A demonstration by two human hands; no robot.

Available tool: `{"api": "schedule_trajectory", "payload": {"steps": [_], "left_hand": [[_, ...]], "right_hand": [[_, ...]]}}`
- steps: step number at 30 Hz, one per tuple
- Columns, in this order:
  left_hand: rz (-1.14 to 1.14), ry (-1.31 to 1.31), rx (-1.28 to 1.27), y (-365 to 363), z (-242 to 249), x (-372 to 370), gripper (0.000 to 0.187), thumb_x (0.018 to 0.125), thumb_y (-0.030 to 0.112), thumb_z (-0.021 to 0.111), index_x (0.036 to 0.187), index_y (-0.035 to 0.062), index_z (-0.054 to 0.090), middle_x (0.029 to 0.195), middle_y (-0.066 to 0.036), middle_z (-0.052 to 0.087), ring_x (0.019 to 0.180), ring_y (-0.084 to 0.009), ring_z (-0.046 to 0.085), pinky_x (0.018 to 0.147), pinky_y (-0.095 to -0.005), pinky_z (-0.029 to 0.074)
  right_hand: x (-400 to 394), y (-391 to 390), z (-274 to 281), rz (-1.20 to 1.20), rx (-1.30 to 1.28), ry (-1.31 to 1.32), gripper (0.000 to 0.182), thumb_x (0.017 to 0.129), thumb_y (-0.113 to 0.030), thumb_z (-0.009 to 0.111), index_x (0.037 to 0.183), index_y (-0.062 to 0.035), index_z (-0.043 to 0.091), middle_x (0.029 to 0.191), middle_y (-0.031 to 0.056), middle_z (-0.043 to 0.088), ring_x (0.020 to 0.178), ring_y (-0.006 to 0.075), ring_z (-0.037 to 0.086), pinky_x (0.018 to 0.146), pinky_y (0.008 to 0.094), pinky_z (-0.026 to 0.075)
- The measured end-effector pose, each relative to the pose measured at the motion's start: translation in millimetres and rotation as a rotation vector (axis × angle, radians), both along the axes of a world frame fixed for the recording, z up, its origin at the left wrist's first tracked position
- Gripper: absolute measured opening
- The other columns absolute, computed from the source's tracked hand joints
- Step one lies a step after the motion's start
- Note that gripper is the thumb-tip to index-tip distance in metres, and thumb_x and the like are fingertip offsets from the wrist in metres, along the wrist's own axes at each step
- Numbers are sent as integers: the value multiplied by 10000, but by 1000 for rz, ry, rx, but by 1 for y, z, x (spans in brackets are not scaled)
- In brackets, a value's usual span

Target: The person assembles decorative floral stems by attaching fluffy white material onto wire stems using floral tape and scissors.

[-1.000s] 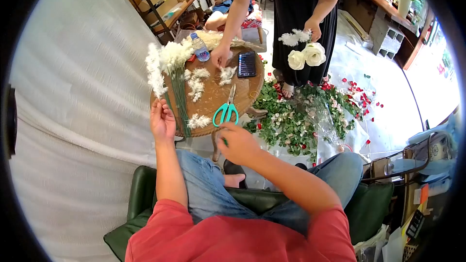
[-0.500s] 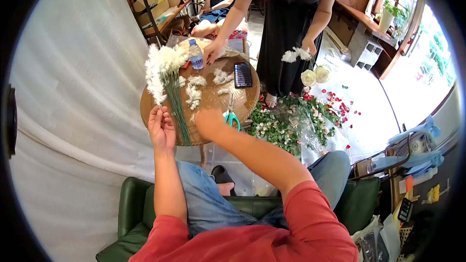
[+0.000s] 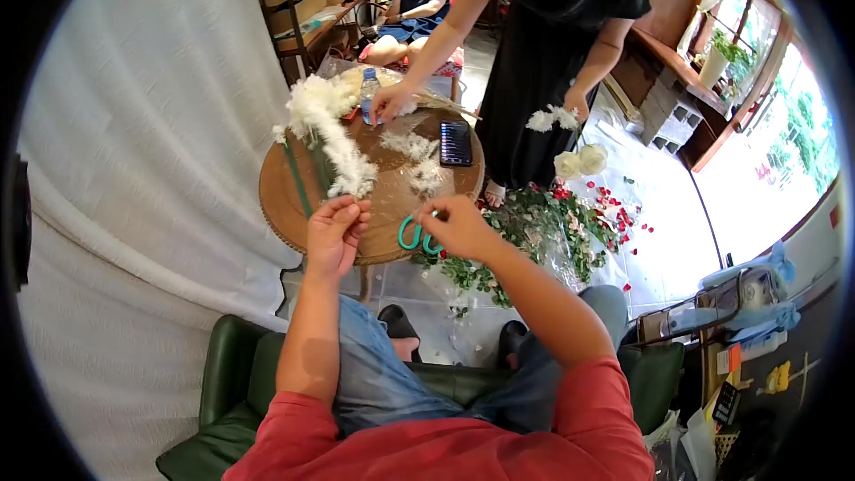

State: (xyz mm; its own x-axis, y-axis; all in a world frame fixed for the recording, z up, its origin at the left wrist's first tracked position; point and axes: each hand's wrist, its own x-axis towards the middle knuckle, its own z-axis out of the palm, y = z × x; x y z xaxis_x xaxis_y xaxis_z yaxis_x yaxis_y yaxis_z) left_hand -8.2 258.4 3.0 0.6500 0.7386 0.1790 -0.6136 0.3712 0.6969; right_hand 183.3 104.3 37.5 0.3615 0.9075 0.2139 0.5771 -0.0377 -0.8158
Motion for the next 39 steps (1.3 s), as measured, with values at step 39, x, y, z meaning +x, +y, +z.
{"api": "schedule_trajectory", "payload": {"steps": [39], "left_hand": [[865,1598,733,95,-31,-36,306,745,281,797,859,9,714,889,-177,724,839,-350,694,765,-418,551]], "right_hand": [[22,-147,-79,-455,209,739,173,815,-4,775,801,-40,607,771,-6,647,676,36,531,615,205,396]]}}
